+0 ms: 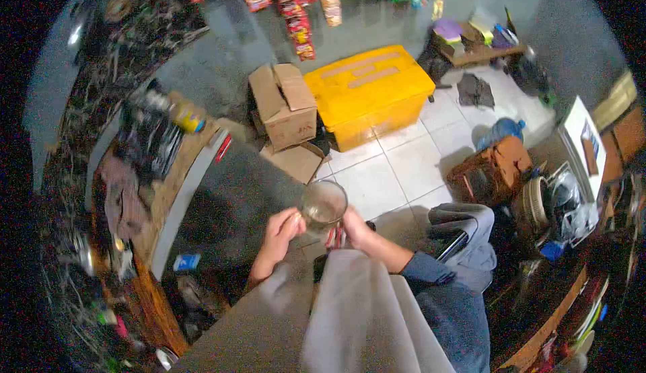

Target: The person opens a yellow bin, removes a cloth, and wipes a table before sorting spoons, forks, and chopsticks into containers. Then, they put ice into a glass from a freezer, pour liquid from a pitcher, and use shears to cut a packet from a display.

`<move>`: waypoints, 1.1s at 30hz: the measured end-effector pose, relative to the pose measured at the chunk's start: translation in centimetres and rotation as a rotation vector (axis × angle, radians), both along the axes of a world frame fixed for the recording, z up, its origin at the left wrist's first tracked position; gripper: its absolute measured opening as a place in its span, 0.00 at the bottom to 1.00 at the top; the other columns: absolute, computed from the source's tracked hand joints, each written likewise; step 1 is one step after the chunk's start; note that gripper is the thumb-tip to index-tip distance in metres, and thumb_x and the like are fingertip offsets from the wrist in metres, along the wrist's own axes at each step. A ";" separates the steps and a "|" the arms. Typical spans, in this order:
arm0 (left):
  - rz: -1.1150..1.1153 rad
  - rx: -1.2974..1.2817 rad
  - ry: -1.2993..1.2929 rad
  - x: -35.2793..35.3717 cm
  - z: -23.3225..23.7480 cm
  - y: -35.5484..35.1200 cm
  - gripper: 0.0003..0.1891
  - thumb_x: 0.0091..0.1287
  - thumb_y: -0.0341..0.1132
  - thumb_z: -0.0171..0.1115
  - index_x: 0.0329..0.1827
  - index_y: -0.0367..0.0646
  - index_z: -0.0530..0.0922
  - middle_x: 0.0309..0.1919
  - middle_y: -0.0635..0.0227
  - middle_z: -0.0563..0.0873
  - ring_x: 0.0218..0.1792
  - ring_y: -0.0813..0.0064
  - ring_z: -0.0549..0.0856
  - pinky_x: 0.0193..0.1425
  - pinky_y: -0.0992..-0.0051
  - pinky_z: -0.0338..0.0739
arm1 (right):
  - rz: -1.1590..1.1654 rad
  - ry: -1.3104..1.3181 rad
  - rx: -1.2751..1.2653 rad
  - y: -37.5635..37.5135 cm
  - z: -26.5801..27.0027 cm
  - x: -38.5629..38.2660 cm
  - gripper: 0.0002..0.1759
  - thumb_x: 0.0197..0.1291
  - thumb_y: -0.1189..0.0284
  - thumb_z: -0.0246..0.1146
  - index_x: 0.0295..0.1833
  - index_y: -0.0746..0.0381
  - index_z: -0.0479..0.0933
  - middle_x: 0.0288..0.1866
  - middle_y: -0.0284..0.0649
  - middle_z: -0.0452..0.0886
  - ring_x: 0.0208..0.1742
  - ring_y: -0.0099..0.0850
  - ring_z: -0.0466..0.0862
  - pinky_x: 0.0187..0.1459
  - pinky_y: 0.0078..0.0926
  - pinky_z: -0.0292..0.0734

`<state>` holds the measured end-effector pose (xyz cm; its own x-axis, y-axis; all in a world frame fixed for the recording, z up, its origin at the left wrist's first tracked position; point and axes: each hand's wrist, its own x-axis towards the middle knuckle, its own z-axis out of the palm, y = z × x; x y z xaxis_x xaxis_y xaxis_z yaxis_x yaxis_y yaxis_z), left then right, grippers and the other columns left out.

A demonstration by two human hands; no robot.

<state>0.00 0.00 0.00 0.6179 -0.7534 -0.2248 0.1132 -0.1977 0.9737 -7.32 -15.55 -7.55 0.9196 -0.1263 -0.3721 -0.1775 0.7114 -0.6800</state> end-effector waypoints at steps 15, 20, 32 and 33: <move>0.158 -0.020 0.324 19.9 -13.4 -23.1 0.15 0.68 0.39 0.47 0.24 0.43 0.70 0.17 0.77 0.66 0.20 0.85 0.62 0.26 0.80 0.57 | -0.516 0.130 -1.424 -29.3 -13.5 19.8 0.15 0.55 0.65 0.60 0.35 0.69 0.73 0.20 0.41 0.74 0.22 0.32 0.74 0.26 0.29 0.71; 0.166 0.023 0.239 28.2 -20.2 -30.3 0.16 0.66 0.41 0.49 0.22 0.42 0.71 0.18 0.77 0.68 0.21 0.86 0.64 0.26 0.81 0.57 | -0.049 0.591 -0.847 -40.0 -31.2 25.6 0.21 0.42 0.73 0.61 0.46 0.68 0.76 0.31 0.50 0.81 0.28 0.35 0.81 0.31 0.30 0.76; 0.106 0.350 0.509 39.3 -26.9 -33.5 0.15 0.64 0.43 0.48 0.23 0.44 0.71 0.22 0.72 0.73 0.25 0.82 0.69 0.30 0.77 0.63 | -0.693 0.507 0.152 -44.1 -51.0 34.5 0.17 0.59 0.62 0.56 0.39 0.68 0.74 0.30 0.45 0.80 0.28 0.34 0.80 0.32 0.28 0.76; 0.119 0.345 0.512 39.5 -26.8 -33.6 0.15 0.64 0.43 0.48 0.23 0.44 0.71 0.22 0.72 0.73 0.25 0.82 0.69 0.30 0.77 0.63 | -0.672 0.394 0.378 -45.0 -50.0 35.0 0.19 0.59 0.59 0.56 0.38 0.68 0.74 0.31 0.45 0.80 0.28 0.34 0.80 0.32 0.29 0.77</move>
